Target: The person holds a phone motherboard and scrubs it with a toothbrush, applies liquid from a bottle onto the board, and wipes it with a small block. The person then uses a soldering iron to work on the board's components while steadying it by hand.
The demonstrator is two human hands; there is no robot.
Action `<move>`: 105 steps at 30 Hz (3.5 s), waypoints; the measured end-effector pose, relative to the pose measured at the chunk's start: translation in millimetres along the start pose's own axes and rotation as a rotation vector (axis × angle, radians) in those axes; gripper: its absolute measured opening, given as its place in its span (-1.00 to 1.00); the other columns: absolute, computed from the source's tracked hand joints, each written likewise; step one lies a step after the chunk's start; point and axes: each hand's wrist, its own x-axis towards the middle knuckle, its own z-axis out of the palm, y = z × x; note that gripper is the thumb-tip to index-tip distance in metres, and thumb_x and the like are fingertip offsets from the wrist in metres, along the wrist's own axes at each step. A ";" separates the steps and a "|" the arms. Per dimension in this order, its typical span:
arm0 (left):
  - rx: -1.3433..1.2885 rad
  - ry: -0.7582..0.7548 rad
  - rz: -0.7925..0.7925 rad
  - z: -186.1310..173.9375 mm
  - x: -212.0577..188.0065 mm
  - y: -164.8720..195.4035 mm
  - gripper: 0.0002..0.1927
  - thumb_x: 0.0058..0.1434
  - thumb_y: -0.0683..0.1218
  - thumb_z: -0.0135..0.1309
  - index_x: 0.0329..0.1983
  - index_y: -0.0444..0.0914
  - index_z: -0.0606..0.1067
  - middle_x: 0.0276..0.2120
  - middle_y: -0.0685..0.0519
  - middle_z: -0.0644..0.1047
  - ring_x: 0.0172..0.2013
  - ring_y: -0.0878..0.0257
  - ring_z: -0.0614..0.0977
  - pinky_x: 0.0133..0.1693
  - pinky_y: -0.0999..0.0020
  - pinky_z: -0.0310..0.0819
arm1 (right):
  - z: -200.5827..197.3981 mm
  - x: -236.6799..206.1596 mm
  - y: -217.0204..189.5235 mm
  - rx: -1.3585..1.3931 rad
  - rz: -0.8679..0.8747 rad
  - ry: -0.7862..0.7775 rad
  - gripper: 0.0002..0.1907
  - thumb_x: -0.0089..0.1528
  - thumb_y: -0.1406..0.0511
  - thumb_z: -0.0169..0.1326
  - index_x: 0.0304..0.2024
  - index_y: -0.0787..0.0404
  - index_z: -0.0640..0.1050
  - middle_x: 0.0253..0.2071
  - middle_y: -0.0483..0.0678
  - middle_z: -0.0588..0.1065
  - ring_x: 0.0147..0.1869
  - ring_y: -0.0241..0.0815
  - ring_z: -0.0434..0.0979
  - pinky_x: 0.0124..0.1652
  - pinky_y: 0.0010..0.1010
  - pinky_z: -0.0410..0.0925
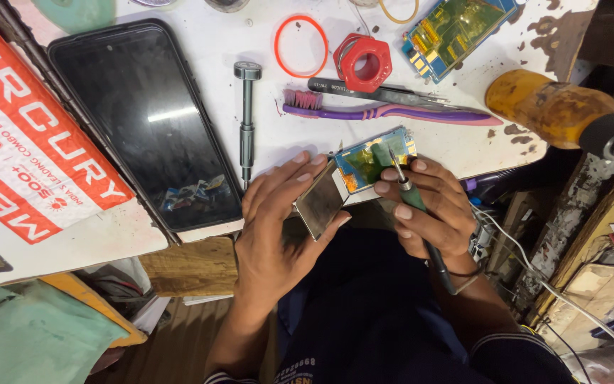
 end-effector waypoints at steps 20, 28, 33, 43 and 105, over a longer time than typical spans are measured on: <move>0.096 -0.052 -0.016 -9.5 2.9 11.5 -0.61 0.20 -0.20 0.37 0.08 -0.25 0.54 0.19 -0.06 0.53 0.30 -0.01 0.51 0.32 0.08 0.33 | 1.7 0.6 7.4 -0.203 -0.180 -0.106 -0.85 0.37 0.17 0.14 -0.03 -0.01 0.55 0.00 -0.08 0.65 0.20 -0.04 0.53 0.31 -0.11 0.20; 0.169 -0.007 -0.079 -7.2 -0.4 21.6 -0.65 0.22 -0.22 0.37 0.06 -0.18 0.60 0.21 -0.01 0.39 0.29 -0.06 0.45 0.29 0.12 0.42 | 0.2 1.6 8.9 -0.195 -0.193 -0.112 -0.86 0.38 0.18 0.14 -0.03 -0.01 0.56 -0.02 -0.09 0.64 0.19 -0.05 0.54 0.30 -0.10 0.22; 0.206 -0.028 -0.053 -7.8 -1.5 20.6 -0.66 0.24 -0.21 0.38 0.06 -0.17 0.60 0.22 -0.04 0.36 0.27 -0.04 0.43 0.26 0.12 0.40 | 0.6 -0.1 9.3 -0.200 -0.191 -0.115 -0.87 0.38 0.17 0.13 -0.04 -0.03 0.55 -0.01 -0.09 0.64 0.20 -0.05 0.54 0.29 -0.11 0.23; 0.510 -0.146 0.198 -7.8 4.6 17.9 -0.78 0.38 -0.07 0.16 0.07 -0.02 0.63 0.31 0.01 0.40 0.26 0.16 0.42 0.18 0.21 0.13 | 1.0 -5.2 8.1 -0.188 -0.160 -0.118 -0.84 0.37 0.16 0.19 -0.02 -0.04 0.54 -0.05 -0.10 0.63 0.19 0.00 0.56 0.31 -0.07 0.23; 0.550 -0.360 0.354 -26.7 32.2 7.2 -0.73 0.37 -0.11 0.14 0.12 -0.13 0.56 0.27 -0.06 0.40 0.22 0.11 0.46 0.17 0.11 0.29 | 2.5 -0.5 7.9 -0.073 -0.073 0.000 -0.80 0.49 0.16 -0.11 -0.06 0.15 0.38 -0.17 0.10 0.64 0.07 0.11 0.65 0.23 -0.04 0.35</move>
